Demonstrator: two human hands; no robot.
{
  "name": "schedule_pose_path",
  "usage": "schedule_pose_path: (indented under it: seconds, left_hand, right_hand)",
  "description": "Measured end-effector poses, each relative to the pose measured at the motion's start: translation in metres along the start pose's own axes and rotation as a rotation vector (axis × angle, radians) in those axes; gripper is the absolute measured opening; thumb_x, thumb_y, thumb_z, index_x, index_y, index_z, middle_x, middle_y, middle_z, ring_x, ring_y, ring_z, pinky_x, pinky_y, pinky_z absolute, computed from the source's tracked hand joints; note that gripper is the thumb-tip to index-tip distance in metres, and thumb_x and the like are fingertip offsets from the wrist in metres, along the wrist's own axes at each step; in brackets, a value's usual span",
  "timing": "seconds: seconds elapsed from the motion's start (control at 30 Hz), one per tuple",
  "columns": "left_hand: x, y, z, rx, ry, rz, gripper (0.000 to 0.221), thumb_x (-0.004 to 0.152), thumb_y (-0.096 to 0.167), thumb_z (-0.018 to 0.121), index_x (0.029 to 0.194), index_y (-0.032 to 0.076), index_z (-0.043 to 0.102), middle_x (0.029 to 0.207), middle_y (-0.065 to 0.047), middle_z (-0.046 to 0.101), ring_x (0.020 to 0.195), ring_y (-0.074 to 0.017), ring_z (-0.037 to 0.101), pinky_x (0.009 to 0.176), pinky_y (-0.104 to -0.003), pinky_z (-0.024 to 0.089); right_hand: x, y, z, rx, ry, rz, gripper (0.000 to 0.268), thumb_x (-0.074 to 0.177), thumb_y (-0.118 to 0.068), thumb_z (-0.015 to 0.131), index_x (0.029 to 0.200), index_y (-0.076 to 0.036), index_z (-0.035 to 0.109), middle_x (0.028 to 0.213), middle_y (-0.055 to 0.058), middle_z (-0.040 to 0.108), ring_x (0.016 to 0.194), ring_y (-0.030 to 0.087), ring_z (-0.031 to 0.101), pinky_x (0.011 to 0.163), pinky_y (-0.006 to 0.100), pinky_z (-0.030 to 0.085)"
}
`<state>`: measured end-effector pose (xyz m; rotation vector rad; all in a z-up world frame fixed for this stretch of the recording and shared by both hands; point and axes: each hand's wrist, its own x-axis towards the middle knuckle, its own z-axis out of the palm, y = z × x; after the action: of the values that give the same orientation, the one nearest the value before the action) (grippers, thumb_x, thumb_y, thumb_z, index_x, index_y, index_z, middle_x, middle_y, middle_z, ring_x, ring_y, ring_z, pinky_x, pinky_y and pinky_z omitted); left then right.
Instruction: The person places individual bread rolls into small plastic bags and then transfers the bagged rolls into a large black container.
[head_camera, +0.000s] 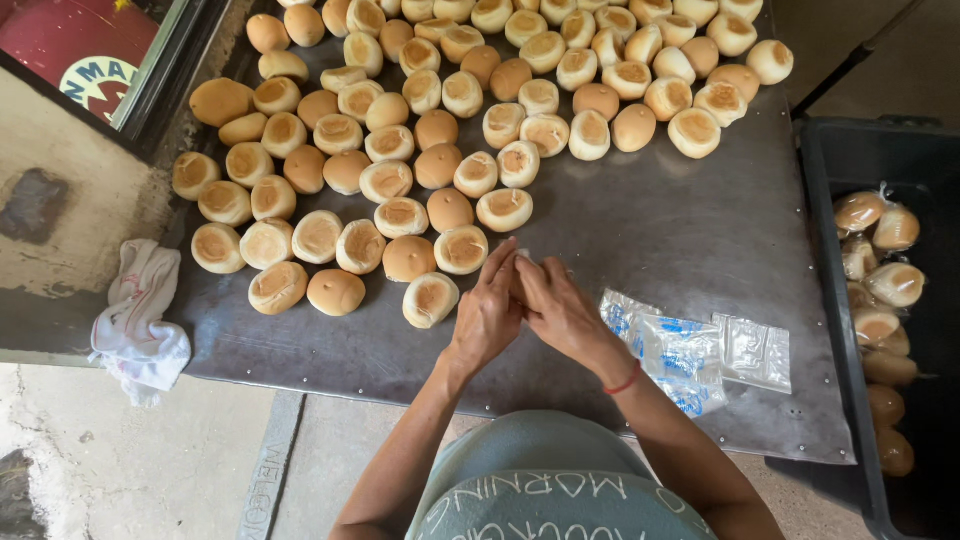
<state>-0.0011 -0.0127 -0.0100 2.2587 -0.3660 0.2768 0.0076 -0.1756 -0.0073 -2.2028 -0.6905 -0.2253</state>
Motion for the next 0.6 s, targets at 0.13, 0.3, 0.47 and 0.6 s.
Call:
schedule_pose_path:
  seconds: [0.13, 0.3, 0.47, 0.6]
  left_hand:
    - [0.008, -0.001, -0.015, 0.010, -0.010, 0.068, 0.067, 0.071, -0.011, 0.067, 0.136, -0.003, 0.055, 0.153, -0.017, 0.050, 0.110, -0.0414, 0.069, 0.085, -0.043, 0.060]
    - [0.011, 0.016, -0.026, 0.030, -0.211, 0.179, 0.076, 0.066, -0.013, 0.063, 0.140, -0.008, 0.049, 0.154, -0.020, 0.048, 0.106, -0.0394, 0.068, 0.082, -0.043, 0.059]
    - [0.020, 0.012, -0.056, -0.172, -0.186, 0.179, 0.056, 0.077, -0.016, 0.057, 0.130, 0.000, 0.066, 0.141, -0.017, 0.064, 0.102, -0.0315, 0.075, 0.078, -0.036, 0.059]
    - [0.028, 0.013, -0.065, -0.192, -0.319, 0.064, 0.043, 0.082, -0.010, 0.060, 0.121, 0.003, 0.071, 0.131, -0.012, 0.072, 0.077, -0.0226, 0.074, 0.066, -0.033, 0.057]
  right_hand:
    - [-0.010, -0.002, -0.020, 0.136, 0.000, -0.119, 0.061, 0.082, 0.002, 0.068, 0.140, -0.002, 0.048, 0.130, 0.024, 0.054, 0.114, 0.044, 0.060, 0.093, 0.047, 0.053]
    - [-0.003, 0.014, -0.005, -0.055, -0.136, 0.219, 0.036, 0.093, -0.015, 0.070, 0.124, -0.002, 0.056, 0.124, 0.020, 0.060, 0.111, 0.039, 0.064, 0.092, 0.045, 0.054]
    - [-0.010, 0.021, -0.031, -0.173, 0.021, 0.071, 0.025, 0.093, -0.024, 0.071, 0.106, -0.002, 0.071, 0.127, 0.023, 0.061, 0.106, 0.041, 0.063, 0.083, 0.048, 0.052]
    - [-0.020, 0.021, -0.049, 0.094, -0.152, 0.074, 0.019, 0.094, -0.019, 0.068, 0.094, -0.001, 0.071, 0.103, 0.010, 0.071, 0.083, 0.028, 0.070, 0.072, 0.039, 0.055]
